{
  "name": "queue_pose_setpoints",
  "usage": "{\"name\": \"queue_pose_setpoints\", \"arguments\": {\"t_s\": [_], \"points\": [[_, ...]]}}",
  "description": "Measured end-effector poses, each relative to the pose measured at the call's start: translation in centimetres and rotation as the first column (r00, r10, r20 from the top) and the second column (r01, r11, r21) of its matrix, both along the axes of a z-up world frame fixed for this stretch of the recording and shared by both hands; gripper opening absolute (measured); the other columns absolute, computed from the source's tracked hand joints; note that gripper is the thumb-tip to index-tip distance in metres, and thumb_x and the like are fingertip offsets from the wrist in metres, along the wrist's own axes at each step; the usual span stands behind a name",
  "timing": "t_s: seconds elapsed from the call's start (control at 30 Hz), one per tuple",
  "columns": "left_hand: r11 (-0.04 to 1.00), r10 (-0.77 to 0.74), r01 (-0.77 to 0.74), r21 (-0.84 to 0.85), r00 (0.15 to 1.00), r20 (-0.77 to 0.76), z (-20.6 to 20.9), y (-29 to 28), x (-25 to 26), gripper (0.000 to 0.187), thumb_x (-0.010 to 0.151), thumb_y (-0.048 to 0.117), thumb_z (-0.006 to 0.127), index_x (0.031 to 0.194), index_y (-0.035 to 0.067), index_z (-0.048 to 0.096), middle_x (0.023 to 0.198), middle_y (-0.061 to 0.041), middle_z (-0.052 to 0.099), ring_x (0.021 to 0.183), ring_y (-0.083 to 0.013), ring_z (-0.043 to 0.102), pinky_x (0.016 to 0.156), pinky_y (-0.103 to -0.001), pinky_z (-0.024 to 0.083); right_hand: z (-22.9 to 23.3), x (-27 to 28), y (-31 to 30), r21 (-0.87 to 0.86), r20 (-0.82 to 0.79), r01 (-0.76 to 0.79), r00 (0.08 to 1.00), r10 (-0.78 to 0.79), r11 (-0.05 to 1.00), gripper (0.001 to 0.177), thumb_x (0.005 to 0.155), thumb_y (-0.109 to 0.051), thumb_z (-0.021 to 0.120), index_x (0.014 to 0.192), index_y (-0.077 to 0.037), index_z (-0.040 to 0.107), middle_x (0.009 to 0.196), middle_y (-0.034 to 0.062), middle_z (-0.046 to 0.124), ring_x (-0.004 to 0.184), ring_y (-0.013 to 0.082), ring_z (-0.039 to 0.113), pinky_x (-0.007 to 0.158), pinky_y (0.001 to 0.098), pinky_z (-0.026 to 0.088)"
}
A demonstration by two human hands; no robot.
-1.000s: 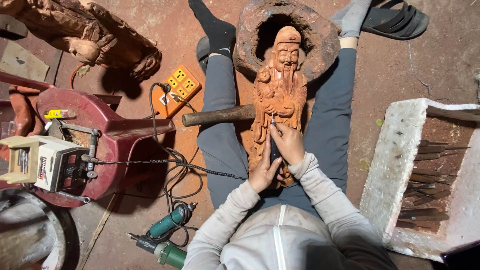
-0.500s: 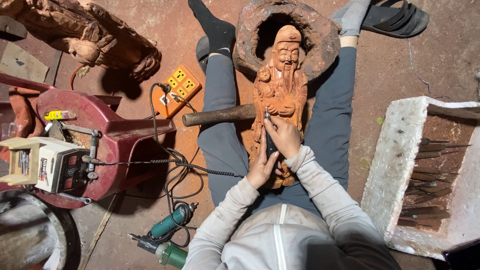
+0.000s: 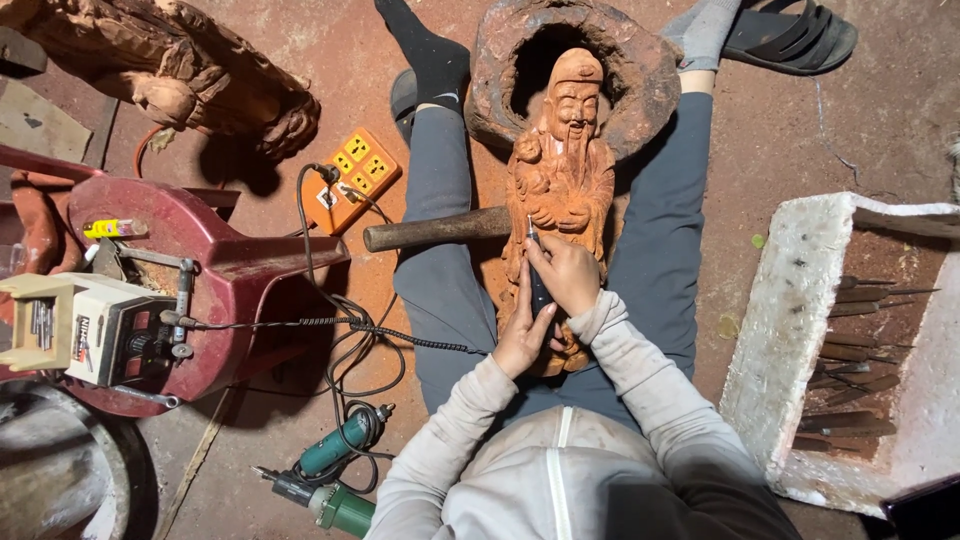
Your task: Carving intricate details into a wooden statue using a rotary tool and a hand chisel.
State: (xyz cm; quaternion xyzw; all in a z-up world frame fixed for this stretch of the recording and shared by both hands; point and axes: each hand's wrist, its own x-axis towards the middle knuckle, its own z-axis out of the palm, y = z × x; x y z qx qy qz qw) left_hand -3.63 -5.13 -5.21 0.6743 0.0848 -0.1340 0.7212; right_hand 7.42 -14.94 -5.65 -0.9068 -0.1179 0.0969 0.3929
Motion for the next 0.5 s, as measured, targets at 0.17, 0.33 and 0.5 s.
{"name": "queue_pose_setpoints", "arguments": {"t_s": [0.17,0.33,0.5], "points": [[1.000,-0.005,0.005,-0.001,1.000,0.002,0.1,0.0,0.1,0.078,0.109,0.021,0.041,0.163,0.014,-0.016,0.075,-0.024,0.069,0.062,-0.0349,0.074,0.056,-0.040,0.064,1.1,-0.1,0.0,0.028,0.024,0.002,1.000,-0.002,1.000,0.044,0.102,-0.043,0.064,0.071,-0.013,0.060,0.058,0.0115,0.060,0.068,0.0357,0.069,0.057,0.0433,0.053],[1.000,-0.018,0.018,0.013,1.000,0.000,-0.4,0.0,0.0,0.078,0.110,0.021,0.041,0.163,0.013,-0.014,0.076,-0.023,0.070,0.062,-0.0341,0.074,0.056,-0.039,0.064,1.2,0.0,-0.1,0.039,0.015,0.011,1.000,-0.011,0.999,0.045,0.102,-0.044,0.064,0.069,-0.014,0.059,0.057,0.0099,0.058,0.067,0.0340,0.069,0.057,0.0417,0.053],[1.000,0.012,-0.011,0.007,1.000,-0.027,0.5,-0.1,0.1,0.078,0.109,0.020,0.042,0.163,0.015,-0.015,0.075,-0.024,0.069,0.062,-0.0349,0.074,0.057,-0.039,0.065,2.0,0.0,0.1,0.018,0.010,0.001,1.000,-0.001,1.000,0.045,0.101,-0.046,0.064,0.071,-0.012,0.061,0.060,0.0130,0.061,0.071,0.0373,0.070,0.059,0.0457,0.053]]}}
